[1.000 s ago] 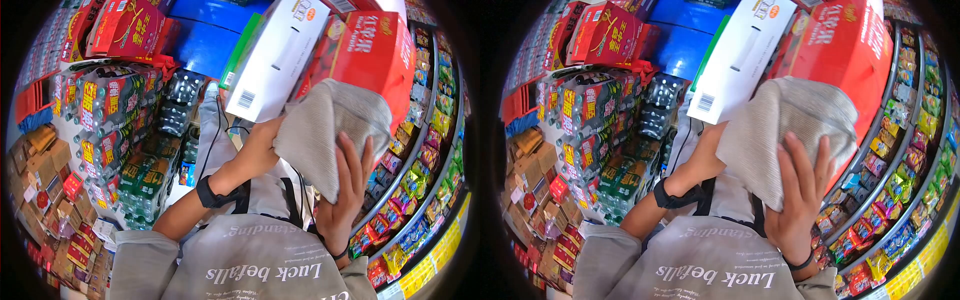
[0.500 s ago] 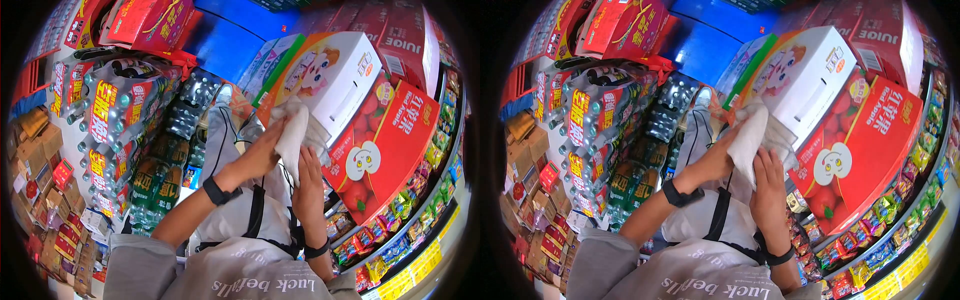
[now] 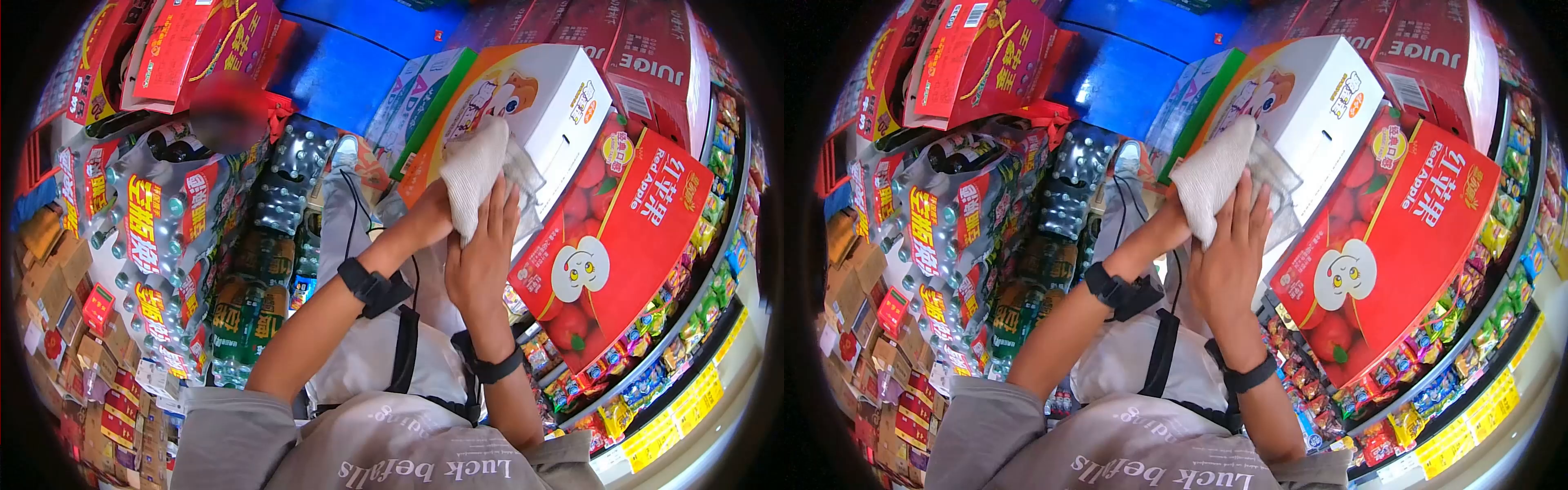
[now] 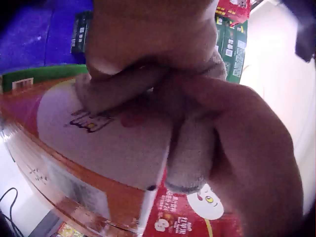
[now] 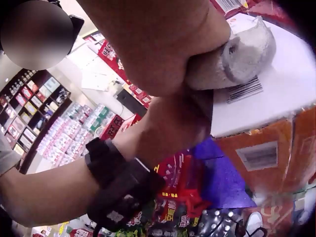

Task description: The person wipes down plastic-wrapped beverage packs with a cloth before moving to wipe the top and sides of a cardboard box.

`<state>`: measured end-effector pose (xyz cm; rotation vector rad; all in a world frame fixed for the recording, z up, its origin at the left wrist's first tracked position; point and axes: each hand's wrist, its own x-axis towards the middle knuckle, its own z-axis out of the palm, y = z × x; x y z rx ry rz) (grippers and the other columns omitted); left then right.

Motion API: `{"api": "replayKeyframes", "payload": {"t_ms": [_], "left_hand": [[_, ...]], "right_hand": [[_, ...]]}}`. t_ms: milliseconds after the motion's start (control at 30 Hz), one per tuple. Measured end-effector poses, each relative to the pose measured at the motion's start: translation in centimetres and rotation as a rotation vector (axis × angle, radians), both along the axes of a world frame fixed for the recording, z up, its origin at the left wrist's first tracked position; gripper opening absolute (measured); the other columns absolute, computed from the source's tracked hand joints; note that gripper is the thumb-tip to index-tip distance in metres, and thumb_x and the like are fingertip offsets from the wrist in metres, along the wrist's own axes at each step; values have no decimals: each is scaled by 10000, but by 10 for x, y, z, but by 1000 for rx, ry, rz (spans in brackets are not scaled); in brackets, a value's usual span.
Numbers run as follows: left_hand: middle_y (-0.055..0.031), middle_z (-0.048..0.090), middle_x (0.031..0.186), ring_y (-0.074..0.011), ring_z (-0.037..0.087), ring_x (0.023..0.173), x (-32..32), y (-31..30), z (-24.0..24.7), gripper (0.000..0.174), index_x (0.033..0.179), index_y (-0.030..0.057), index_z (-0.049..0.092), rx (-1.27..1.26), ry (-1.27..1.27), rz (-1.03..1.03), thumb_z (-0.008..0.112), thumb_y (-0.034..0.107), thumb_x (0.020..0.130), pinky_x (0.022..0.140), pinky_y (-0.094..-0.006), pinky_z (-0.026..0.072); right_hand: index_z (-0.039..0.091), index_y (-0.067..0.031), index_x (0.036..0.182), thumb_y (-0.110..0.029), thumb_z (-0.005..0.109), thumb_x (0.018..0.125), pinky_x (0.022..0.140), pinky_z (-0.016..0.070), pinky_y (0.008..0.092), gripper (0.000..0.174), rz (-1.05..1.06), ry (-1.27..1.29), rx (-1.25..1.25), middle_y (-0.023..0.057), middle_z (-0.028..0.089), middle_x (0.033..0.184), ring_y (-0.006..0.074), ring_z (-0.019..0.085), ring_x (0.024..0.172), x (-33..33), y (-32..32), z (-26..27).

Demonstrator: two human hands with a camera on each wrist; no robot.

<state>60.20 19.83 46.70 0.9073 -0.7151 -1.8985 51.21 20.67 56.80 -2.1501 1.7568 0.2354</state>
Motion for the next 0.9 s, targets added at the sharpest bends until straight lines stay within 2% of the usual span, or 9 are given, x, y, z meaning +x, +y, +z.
{"api": "replayKeyframes", "payload": {"t_ms": [100, 133, 200, 333, 467, 633, 700, 800, 900], "left_hand": [[-145, 477, 1459, -244, 472, 1327, -2, 2, -16, 514, 1439, 33, 421, 59, -58, -26, 552, 225, 980, 1092, -354, 379], [-149, 480, 1455, -250, 470, 1329, -2, 11, -22, 514, 1440, 34, 420, 93, -105, -42, 550, 221, 979, 1092, -355, 379], [-163, 474, 1454, -275, 442, 1353, 1, 29, -29, 513, 1436, 35, 421, 129, -215, -156, 542, 218, 972, 1108, -366, 359], [-188, 435, 1473, -310, 405, 1376, 1, 69, -23, 533, 1442, 42, 405, 136, -145, -122, 549, 191, 950, 1136, -371, 318], [-192, 385, 1508, -327, 327, 1424, 8, 56, 10, 574, 1446, 31, 396, 106, -86, -151, 579, 179, 922, 1174, -390, 247], [-196, 350, 1528, -314, 294, 1442, -4, 1, -9, 615, 1473, 44, 365, -244, -269, -167, 586, 220, 927, 1189, -389, 218], [-194, 332, 1539, -301, 280, 1450, 15, -29, -7, 615, 1485, 52, 352, -75, -106, -256, 572, 229, 938, 1193, -386, 210], [-190, 331, 1536, -294, 292, 1443, -21, 0, -79, 613, 1492, 51, 338, -288, -284, -33, 558, 232, 948, 1187, -390, 221], [-187, 314, 1550, -305, 278, 1451, -23, 36, -89, 617, 1500, 55, 322, -226, -314, -67, 547, 207, 946, 1189, -390, 221]], "right_hand": [[404, 88, 1405, -95, 633, 789, 1180, 164, 573, 683, 72, 98, -7, 197, 246, 1583, 444, 143, 1476, 7, -15, -6], [504, 105, 1318, -115, 632, 790, 1185, 160, 564, 586, 101, 91, -20, 204, 349, 1531, 408, 175, 1479, 9, -14, -6], [531, 69, 1294, -77, 642, 769, 1182, 159, 577, 556, 200, 130, 82, 191, 410, 1488, 398, 210, 1469, 4, -10, -8], [585, 45, 1221, -52, 650, 738, 1183, 163, 578, 497, 247, 57, 199, 190, 493, 1412, 383, 268, 1451, 3, 3, 8], [568, 50, 1235, -13, 623, 746, 1172, 189, 585, 495, 116, 24, 185, 216, 468, 1420, 411, 283, 1438, 6, 4, 39], [519, 99, 1267, -54, 650, 724, 1163, 194, 592, 578, 134, 139, 31, 209, 361, 1500, 443, 234, 1447, -2, -14, 22], [503, 111, 1283, -45, 651, 705, 1163, 190, 593, 616, 166, 191, -15, 209, 344, 1509, 443, 224, 1449, 3, -25, 2], [583, 149, 1202, -124, 570, 774, 1176, 215, 519, 508, 312, 266, -44, 242, 489, 1414, 404, 357, 1399, 13, -31, -31], [628, 126, 1165, -180, 574, 772, 1181, 219, 488, 501, 415, 338, 28, 224, 583, 1328, 343, 439, 1361, 13, -17, -50]]}}
